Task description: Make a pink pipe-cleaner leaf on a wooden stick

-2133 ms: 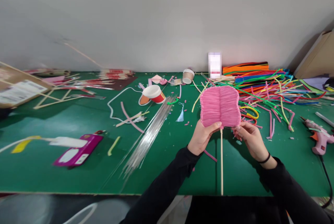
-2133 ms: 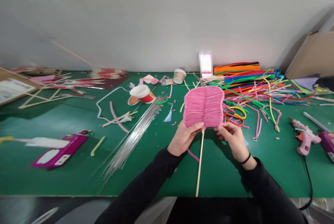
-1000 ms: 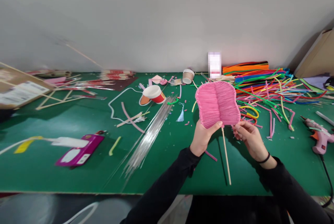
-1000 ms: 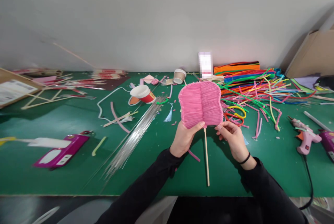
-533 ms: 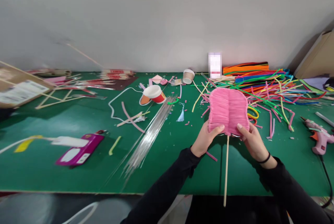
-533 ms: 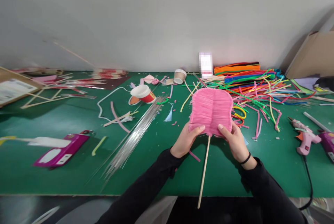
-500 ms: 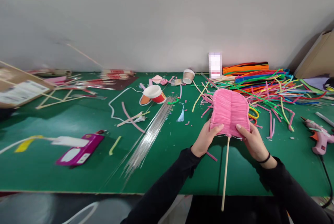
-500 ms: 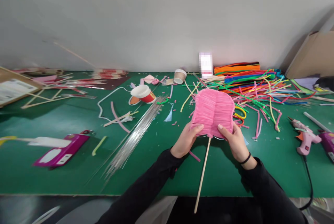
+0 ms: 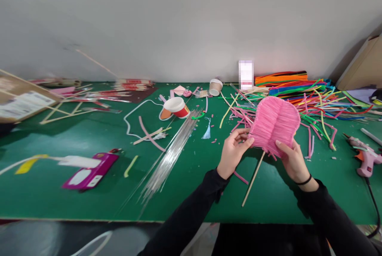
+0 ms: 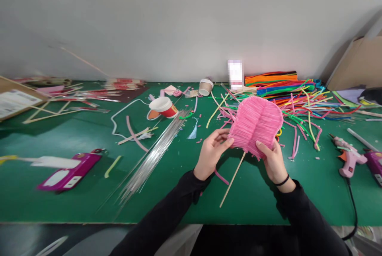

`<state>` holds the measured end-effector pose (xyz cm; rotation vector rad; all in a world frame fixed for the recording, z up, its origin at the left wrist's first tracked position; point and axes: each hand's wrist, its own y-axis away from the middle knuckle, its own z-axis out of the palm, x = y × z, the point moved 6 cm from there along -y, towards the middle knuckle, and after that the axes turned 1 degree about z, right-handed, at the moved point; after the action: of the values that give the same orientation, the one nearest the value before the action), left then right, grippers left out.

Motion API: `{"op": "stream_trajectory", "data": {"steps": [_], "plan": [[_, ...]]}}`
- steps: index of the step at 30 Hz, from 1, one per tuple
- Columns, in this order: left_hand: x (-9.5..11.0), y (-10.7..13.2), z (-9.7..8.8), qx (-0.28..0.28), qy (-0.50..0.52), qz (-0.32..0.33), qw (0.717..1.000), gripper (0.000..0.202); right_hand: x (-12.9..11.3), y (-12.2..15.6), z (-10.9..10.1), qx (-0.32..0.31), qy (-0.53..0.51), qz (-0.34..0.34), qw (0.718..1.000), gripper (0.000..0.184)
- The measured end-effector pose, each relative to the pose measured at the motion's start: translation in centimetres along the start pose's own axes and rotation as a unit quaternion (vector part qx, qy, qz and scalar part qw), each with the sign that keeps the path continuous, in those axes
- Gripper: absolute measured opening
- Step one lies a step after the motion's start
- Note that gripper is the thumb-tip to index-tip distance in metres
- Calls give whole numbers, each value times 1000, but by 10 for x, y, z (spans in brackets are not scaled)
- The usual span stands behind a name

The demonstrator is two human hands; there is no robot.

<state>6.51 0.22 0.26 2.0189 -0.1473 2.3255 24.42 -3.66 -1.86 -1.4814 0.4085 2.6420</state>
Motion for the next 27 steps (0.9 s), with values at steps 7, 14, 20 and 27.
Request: {"op": "stream_trajectory", "data": {"steps": [7, 14, 20, 27], "plan": [[-4, 1, 3, -40, -26, -34, 998, 51, -2, -2, -3, 28, -6, -3, 1000, 46], [-12, 0, -1, -12, -24, -79, 997, 51, 0, -4, -8, 28, 28, -46, 998, 48], [-15, -2, -4, -4, -22, -68, 997, 47, -1, -4, -7, 29, 45, -53, 997, 49], [-11, -3, 1, -42, 14, -78, 996, 47, -3, -5, -8, 49, 7, -27, 998, 44]]}}
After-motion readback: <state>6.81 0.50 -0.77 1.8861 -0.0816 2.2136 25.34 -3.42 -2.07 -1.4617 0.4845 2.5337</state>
